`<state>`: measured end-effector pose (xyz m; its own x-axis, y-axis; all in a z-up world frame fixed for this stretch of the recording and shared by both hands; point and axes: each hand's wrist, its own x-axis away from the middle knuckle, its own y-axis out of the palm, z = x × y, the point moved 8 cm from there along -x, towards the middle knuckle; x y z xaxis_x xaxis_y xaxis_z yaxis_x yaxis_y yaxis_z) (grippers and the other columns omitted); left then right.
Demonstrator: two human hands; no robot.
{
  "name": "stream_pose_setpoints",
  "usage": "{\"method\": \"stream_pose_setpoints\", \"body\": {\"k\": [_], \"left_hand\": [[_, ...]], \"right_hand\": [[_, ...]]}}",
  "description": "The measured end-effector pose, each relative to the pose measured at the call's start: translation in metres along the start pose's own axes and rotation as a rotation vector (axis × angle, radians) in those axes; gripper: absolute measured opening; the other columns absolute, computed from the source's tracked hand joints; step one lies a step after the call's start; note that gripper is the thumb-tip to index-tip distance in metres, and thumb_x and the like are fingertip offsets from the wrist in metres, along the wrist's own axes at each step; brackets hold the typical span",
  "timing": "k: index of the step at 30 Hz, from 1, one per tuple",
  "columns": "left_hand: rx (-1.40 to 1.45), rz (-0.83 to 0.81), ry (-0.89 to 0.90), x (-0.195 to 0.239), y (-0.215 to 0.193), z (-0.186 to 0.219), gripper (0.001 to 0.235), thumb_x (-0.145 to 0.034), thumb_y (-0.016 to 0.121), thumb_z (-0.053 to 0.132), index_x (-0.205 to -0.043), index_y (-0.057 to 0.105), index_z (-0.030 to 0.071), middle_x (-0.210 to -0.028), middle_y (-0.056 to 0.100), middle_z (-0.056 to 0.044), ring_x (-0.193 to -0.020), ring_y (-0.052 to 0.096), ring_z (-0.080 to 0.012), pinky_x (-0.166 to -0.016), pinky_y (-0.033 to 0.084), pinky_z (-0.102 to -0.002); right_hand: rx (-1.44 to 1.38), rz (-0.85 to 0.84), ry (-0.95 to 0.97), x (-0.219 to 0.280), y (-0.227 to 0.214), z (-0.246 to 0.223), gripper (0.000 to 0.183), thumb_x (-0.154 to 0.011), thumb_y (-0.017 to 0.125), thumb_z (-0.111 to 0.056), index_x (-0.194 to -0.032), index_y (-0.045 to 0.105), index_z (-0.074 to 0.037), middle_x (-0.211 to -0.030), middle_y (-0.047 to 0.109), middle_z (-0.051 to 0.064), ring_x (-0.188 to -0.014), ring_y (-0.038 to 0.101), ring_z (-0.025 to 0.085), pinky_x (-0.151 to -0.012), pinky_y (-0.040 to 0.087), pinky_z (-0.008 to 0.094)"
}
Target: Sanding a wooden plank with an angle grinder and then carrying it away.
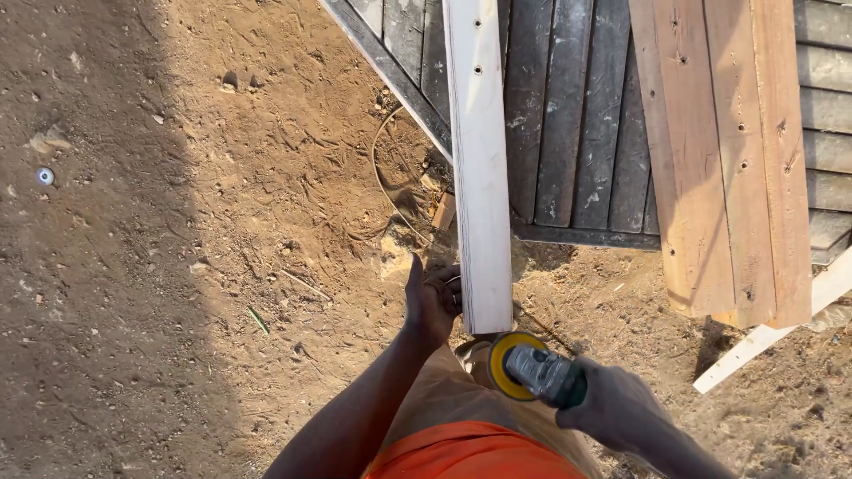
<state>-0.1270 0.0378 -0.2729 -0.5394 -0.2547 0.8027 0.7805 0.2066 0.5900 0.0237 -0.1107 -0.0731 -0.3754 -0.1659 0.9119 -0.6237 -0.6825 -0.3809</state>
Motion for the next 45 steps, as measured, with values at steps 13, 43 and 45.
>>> {"method": "stream_pose_setpoints", "body": {"k": [13,43,45], "left_hand": [[-0.038,-0.032,0.005,0.005,-0.007,0.008,0.090,-0.095,0.032,0.080,-0.113,0.074,0.002,-0.078,0.070,-0.008,-0.064,0.060,-0.0190,-0.058,0.042,-0.031],[0.143,-0.469,-0.144,-0.052,-0.070,-0.027,0.132,-0.071,0.026,0.105,-0.140,0.057,-0.004,-0.135,0.065,-0.027,-0.124,0.065,-0.0450,-0.104,0.051,-0.054],[0.126,-0.450,-0.138,-0.036,-0.055,-0.017,0.130,-0.073,0.025,0.103,-0.140,0.057,-0.004,-0.134,0.065,-0.027,-0.123,0.065,-0.0449,-0.103,0.052,-0.054]], "right_hand": [[0.192,0.058,-0.123,-0.011,-0.048,-0.002,0.067,-0.063,0.086,-0.040,-0.125,0.060,-0.039,-0.092,0.082,-0.008,-0.076,0.076,0.012,-0.069,0.061,0.026],[0.125,0.092,-0.312,-0.026,-0.122,-0.109,0.059,-0.072,0.092,-0.042,-0.121,0.068,-0.018,-0.099,0.079,0.016,-0.100,0.076,0.036,-0.094,0.060,0.046],[0.052,0.169,-0.314,-0.031,-0.168,-0.129,0.060,-0.073,0.089,-0.041,-0.122,0.066,-0.014,-0.100,0.078,0.020,-0.099,0.075,0.040,-0.093,0.059,0.048]]}}
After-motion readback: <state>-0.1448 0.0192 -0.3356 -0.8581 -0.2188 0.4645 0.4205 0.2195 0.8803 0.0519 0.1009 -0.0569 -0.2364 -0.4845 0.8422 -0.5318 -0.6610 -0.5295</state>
